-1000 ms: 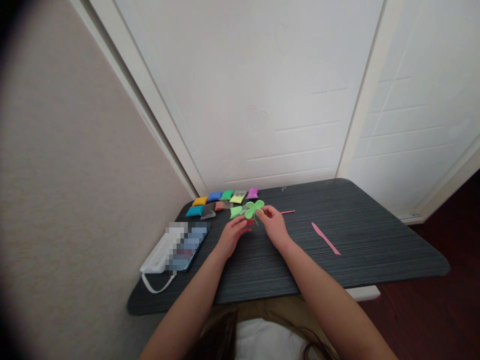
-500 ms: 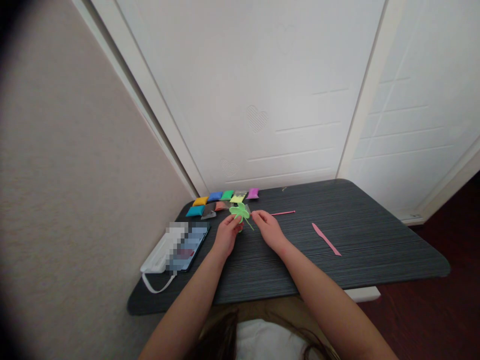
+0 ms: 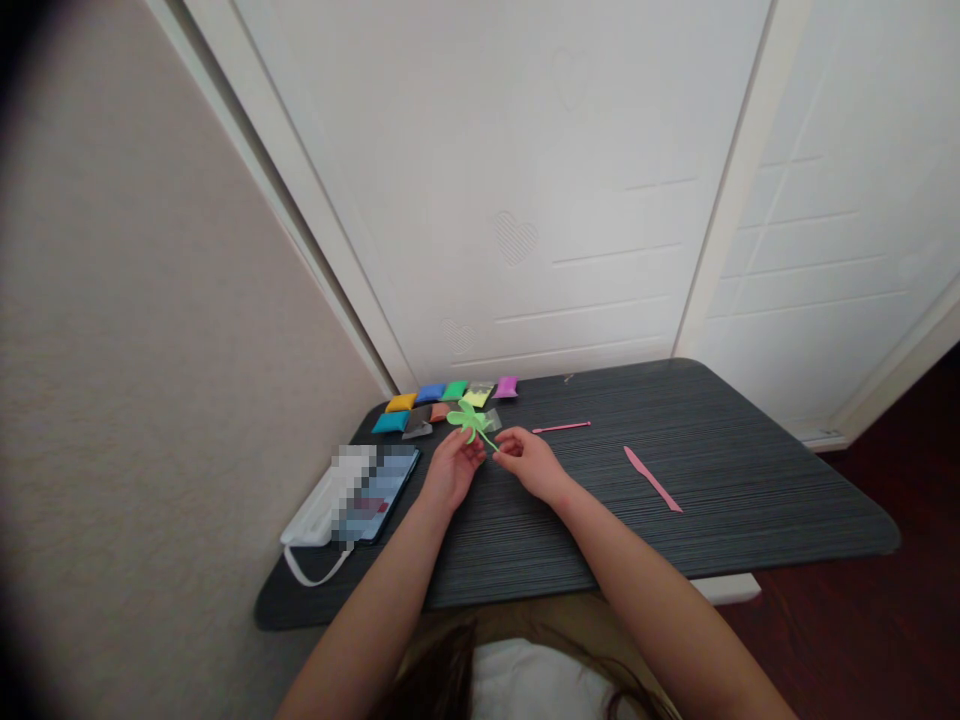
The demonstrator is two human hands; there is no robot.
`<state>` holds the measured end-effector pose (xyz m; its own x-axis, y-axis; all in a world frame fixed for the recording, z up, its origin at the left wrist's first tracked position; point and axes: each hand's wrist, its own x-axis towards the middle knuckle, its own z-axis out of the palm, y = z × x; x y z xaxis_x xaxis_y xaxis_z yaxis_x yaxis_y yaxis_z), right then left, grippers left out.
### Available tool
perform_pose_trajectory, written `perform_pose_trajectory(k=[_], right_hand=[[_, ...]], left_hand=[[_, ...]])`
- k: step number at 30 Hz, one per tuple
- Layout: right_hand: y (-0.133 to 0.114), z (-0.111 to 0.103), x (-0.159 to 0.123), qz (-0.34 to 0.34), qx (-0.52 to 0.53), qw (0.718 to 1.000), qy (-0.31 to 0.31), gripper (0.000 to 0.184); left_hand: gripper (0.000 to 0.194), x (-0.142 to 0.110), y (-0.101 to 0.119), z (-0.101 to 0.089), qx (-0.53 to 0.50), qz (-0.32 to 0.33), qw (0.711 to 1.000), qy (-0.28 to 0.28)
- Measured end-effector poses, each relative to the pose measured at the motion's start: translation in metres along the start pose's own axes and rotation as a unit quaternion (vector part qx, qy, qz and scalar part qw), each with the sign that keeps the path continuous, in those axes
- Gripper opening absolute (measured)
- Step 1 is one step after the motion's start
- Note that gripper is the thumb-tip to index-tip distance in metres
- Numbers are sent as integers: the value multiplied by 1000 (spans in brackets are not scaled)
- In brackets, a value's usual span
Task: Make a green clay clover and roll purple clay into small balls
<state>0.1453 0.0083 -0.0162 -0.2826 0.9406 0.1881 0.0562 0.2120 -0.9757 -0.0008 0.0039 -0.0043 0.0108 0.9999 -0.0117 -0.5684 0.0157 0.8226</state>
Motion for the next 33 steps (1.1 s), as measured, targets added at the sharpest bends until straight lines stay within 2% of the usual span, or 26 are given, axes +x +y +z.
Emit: perform_pose_trajectory(k=[10,17,21,25,27,33], right_hand=[[-3,-1,0,-15,-30,999,9,18],[-12,0,-3,-34,-61,997,43,37],[-20,-1,-6,-67,-73,992,73,36],[-21,-3,-7,-57,-49,992,105,25],[-19,-5,-5,-46,-37,992,114,25],[-15,-6,-2,-31,28,992,118,30]], left_hand=[[18,0,-1,0,18,6,1000,1],[19,-4,-2,8,105,35,994,-13],[17,-8,0,13,166,57,984,-26],[14,-11,2,15,244,87,965,-41],[16,-11,2,15,273,99,956,-42],[25,-8,-2,9,267,93,958,-44]])
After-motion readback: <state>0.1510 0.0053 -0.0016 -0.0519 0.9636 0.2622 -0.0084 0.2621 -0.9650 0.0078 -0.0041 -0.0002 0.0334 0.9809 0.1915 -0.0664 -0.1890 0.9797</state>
